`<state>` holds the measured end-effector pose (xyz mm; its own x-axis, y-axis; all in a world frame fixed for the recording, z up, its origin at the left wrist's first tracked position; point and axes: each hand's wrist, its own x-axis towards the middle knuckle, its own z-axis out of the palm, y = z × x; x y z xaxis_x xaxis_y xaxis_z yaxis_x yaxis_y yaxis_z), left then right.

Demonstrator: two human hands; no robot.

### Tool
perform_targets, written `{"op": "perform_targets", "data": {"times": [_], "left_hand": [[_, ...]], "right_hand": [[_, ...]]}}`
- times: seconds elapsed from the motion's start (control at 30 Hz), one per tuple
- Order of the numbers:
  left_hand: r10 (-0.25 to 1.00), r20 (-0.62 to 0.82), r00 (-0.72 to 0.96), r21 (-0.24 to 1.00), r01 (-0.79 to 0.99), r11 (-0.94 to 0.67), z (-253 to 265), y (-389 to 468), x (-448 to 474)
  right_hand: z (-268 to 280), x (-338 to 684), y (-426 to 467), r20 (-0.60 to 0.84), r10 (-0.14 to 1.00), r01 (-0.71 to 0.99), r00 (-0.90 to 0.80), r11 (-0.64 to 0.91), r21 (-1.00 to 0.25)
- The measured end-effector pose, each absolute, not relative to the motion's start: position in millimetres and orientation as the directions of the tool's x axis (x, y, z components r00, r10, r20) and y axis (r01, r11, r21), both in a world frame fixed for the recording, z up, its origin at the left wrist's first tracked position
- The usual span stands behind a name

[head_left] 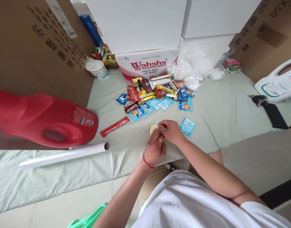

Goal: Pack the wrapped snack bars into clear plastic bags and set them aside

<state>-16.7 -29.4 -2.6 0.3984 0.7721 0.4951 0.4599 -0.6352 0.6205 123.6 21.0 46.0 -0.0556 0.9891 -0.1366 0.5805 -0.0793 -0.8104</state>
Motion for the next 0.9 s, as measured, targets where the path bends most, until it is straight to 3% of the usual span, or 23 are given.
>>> {"op": "perform_targets", "data": {"times": [0.2, 0.3, 0.43, 0.57, 0.77, 0.9], "left_hand": [[0.839, 0.519, 0.162, 0.768, 0.343, -0.541, -3.8, -32.1, -30.2], [0.828, 0.480, 0.289, 0.758, 0.339, -0.558, -0.9, -28.7, -34.4], [0.692, 0.407, 0.596, 0.597, 0.400, -0.696, 0.6, -28.1, -37.2], [0.679, 0.351, 0.645, 0.385, 0.561, -0.733, -8.3, -30.6, -35.9], [0.624, 0.352, 0.698, 0.179, 0.604, -0.776, -13.6, -15.5, -38.5], [0.590, 0.381, 0.712, 0.078, 0.611, -0.788, -12.7, -0.2, -41.2]], "right_hand": [[34.2, 118.6, -16.4, 0.076, 0.981, 0.582, -0.178, 0.167, -0.795], [30.4, 117.0, -35.7, 0.118, 0.971, 0.533, -0.207, 0.213, -0.819], [31.9, 132.2, -46.4, -0.016, 0.984, 0.227, -0.178, 0.025, -0.974], [38.4, 165.1, -50.5, -0.180, 0.981, -0.120, -0.067, -0.187, -0.975], [38.4, 207.3, -69.8, -0.337, 0.928, -0.305, 0.157, -0.279, -0.911], [36.5, 213.0, -79.4, -0.387, 0.910, -0.342, 0.150, -0.320, -0.884]]}}
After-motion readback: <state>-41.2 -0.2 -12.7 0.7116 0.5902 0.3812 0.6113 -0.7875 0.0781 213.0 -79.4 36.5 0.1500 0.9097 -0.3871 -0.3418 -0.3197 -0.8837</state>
